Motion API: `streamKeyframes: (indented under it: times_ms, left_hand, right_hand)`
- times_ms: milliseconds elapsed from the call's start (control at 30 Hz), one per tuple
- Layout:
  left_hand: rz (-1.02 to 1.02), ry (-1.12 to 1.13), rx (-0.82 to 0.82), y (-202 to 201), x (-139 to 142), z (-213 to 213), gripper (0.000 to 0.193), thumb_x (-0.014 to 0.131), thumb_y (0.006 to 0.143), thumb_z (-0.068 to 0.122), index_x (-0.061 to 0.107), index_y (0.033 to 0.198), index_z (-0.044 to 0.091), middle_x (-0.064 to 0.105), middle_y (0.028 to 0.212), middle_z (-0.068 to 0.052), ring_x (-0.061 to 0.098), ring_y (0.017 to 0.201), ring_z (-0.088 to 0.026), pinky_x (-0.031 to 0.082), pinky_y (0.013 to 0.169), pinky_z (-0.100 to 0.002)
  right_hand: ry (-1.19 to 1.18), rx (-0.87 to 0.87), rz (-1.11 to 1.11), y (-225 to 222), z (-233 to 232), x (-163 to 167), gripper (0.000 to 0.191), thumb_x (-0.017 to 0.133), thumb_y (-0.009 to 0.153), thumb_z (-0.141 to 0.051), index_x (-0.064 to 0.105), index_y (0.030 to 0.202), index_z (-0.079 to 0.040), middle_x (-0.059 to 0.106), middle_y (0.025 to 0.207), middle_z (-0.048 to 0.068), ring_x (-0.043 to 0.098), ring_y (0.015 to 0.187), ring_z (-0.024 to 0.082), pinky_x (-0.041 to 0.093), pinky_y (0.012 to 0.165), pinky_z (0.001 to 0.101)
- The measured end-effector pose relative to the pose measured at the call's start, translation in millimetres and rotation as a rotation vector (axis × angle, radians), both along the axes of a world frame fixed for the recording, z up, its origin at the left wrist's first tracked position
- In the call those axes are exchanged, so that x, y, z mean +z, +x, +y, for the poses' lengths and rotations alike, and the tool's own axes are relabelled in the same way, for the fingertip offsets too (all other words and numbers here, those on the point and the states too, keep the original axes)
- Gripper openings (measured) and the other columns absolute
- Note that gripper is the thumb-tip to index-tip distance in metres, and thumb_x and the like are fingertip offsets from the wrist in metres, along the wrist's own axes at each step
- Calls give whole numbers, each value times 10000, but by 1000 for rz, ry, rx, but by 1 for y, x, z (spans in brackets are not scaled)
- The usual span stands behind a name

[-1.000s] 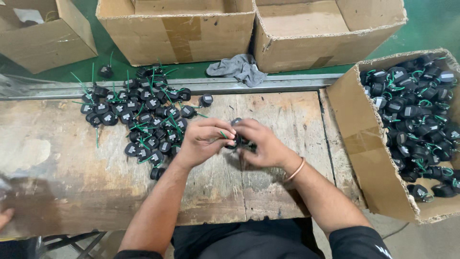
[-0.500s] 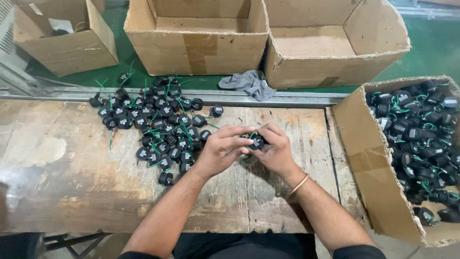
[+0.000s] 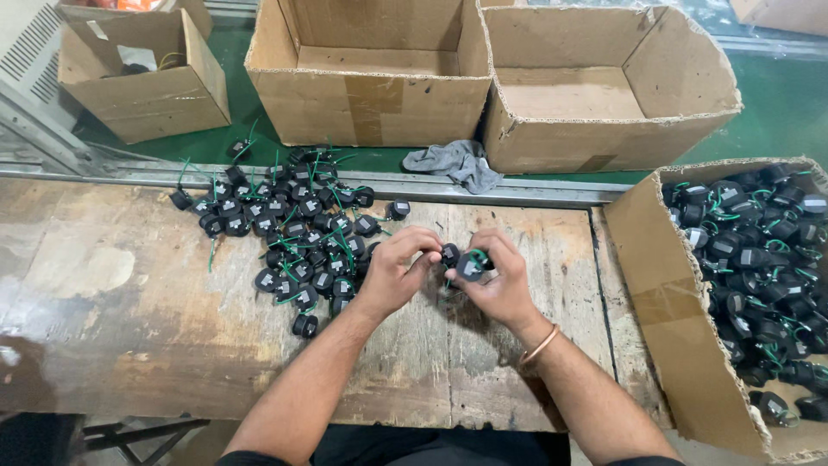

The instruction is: The person picks up black electrical plug components with green wires from a workbench, folds and tucks each wire against the component body by hand, and places the finished component into a cardboard box beside the bench, repeating this for many components one at a time.

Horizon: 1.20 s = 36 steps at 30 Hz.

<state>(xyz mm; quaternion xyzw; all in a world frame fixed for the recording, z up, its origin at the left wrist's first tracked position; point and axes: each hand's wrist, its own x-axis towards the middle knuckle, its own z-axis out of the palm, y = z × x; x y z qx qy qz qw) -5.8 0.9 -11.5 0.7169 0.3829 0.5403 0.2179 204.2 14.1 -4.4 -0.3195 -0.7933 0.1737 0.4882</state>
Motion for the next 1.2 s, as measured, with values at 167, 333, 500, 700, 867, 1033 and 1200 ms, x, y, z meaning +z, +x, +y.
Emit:
streamKeyframes:
  times_ms: [167, 333, 500, 700, 867, 1033, 1200]
  left_hand:
    - [494, 91, 51, 6, 2, -1, 400, 649, 716, -36, 775, 1053, 138, 693, 1186, -82, 700, 1037, -329, 554, 832, -394]
    - [340, -88, 95, 2, -5, 2, 211, 707, 791, 6, 790, 947, 122, 740, 1028, -57, 722, 946, -291, 571, 783, -374]
    - [-82, -184, 208, 4, -10, 7, 136, 699, 866, -42, 744, 977, 21, 771, 1011, -98, 755, 925, -227, 585, 823, -304]
    - [-428, -118, -35, 7, -2, -10, 177, 658, 957, -73, 707, 1089, 35, 771, 1068, -73, 728, 1025, -207, 587, 901, -318]
    - [-127, 257, 7, 10, 12, -18, 254, 716, 867, -106, 682, 1047, 71, 761, 1041, -40, 710, 1044, -250, 566, 910, -352]
    - [-132, 215, -75, 9, 16, -17, 264, 697, 847, -120, 677, 1036, 63, 763, 1041, -57, 727, 955, -249, 580, 857, -353]
    - [-87, 235, -102, 10, 15, -18, 237, 691, 843, -108, 679, 1020, 50, 750, 1041, -75, 742, 969, -273, 590, 871, -372]
  right_hand:
    - [-482, 87, 383, 6, 17, -11, 522, 726, 858, 16, 438, 1285, -68, 615, 1078, 52, 606, 886, 109, 549, 719, 265]
    - [-641, 137, 312, 10, 17, -22, 576, 691, 884, 21, 489, 1410, -98, 669, 1043, 22, 633, 763, 64, 569, 654, 194]
    - [-626, 99, 261, 9, 19, -30, 295, 751, 931, -25, 733, 1226, -44, 655, 1007, 20, 638, 794, 96, 551, 706, 236]
    - [-589, 210, 26, 12, 10, -8, 610, 841, 770, -166, 624, 1334, -78, 594, 1059, 39, 617, 897, 137, 562, 817, 287]
    - [-219, 376, -144, -7, -3, 2, 618, 871, 790, -203, 568, 1298, -24, 592, 1197, 142, 609, 1089, 318, 506, 949, 393]
    - [-317, 309, -145, -4, -2, 11, 456, 867, 767, -203, 665, 1144, -44, 642, 1094, 117, 661, 983, 290, 550, 858, 383]
    - [-200, 315, -204, -6, -7, 16, 470, 839, 723, -176, 654, 1129, -28, 626, 1118, 138, 646, 1021, 315, 544, 869, 382]
